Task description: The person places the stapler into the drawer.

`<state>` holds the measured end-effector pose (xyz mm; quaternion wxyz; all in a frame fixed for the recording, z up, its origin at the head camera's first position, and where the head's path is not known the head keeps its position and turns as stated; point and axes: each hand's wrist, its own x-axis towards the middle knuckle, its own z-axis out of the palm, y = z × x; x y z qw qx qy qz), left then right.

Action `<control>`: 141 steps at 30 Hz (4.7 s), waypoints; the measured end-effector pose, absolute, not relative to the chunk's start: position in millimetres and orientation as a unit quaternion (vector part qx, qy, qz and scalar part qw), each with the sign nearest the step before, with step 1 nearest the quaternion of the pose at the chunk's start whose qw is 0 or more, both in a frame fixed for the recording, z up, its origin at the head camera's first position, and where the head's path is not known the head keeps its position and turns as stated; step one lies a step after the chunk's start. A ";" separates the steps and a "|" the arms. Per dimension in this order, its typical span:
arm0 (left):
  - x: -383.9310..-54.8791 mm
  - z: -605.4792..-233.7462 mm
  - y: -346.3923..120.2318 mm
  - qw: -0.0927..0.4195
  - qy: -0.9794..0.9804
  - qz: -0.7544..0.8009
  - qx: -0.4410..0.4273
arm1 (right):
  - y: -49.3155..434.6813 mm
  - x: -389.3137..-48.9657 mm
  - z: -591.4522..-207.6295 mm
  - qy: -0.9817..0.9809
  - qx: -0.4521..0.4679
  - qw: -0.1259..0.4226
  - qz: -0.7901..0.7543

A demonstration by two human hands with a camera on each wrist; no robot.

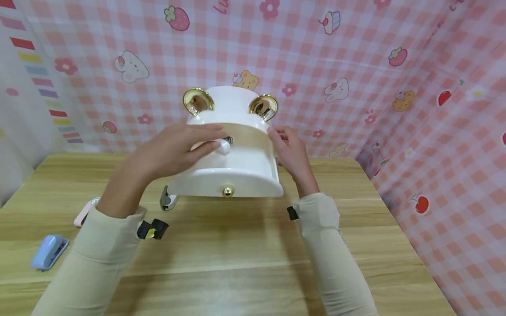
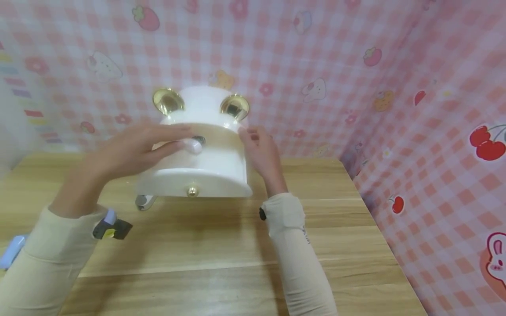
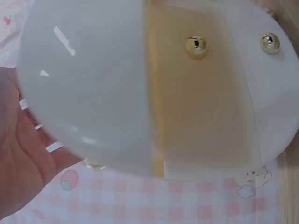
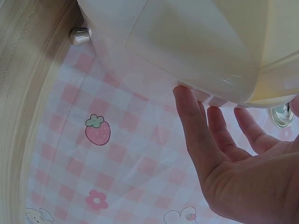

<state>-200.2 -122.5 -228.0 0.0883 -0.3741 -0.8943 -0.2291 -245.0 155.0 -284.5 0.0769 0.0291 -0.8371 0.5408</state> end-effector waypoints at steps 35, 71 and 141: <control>-187.4 -289.3 -175.6 0.176 -0.933 -0.311 -0.051 | 155.4 -245.8 -286.6 -0.830 0.027 0.078 0.551; -207.1 -393.8 -157.2 0.120 -0.956 -0.269 0.015 | 155.6 -244.3 -284.0 -0.837 0.018 0.060 0.544; -185.4 -292.5 -158.7 0.248 -0.942 -0.224 -0.030 | 158.4 -246.8 -287.0 -0.829 0.020 0.054 0.556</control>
